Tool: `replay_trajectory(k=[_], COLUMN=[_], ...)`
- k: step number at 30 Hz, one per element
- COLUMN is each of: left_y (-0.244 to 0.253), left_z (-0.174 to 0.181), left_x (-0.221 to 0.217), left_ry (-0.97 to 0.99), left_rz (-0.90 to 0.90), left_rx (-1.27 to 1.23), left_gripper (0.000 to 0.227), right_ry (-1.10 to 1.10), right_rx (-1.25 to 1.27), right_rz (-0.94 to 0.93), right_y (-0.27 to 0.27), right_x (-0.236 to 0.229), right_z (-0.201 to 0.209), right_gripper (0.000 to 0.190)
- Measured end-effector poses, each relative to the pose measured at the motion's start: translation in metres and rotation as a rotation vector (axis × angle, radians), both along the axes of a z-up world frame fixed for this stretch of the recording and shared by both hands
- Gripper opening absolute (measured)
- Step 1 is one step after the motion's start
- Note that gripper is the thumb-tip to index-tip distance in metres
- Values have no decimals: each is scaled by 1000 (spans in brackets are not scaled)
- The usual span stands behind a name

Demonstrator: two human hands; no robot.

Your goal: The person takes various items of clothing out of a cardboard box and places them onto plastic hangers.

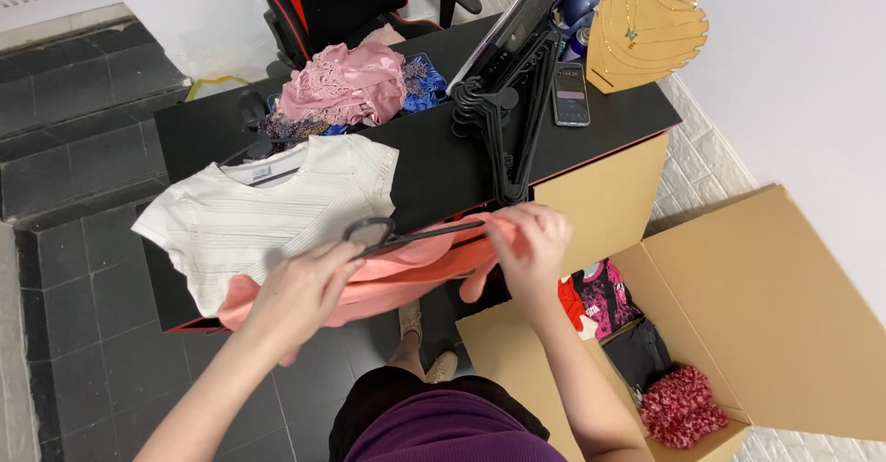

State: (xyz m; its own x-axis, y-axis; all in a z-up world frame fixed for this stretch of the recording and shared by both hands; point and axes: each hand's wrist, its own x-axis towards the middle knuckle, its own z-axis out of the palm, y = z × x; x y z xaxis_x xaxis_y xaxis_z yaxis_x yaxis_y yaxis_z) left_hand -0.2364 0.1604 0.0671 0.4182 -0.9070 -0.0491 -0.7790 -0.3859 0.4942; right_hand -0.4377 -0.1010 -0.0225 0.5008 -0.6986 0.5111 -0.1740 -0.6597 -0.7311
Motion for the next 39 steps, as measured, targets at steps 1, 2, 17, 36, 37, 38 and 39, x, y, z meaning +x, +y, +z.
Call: replay_trajectory(k=[1,2,17,36,37,38,39], left_y=[1,1,66,90,91,93,94], left_z=[-3,-2,-28,12,11,7,4], left_x=[1,2,47,25,25,28,30], left_ry=[28,25,-220,-30,-127,-127,-188], left_rz=[27,35,124,255,250,252,227], left_rx=[-79,-79,-316,-399,-362,-362,-307], left_gripper=[20,20,20,13,14,14,16], right_ry=[100,97,168,145,150,150,143], right_rx=[-256,-257,-356,-281,-271,-272,-251], right_rz=[-25,-17,225,255,274,276,291], right_y=[7,7,-52,-53,-55,-55,-55], right_x=[2,4,-25,-30,-30,-30,-30], right_z=[12,15,11,11,9,10,11], right_gripper=[25,25,15,10,9,9,10])
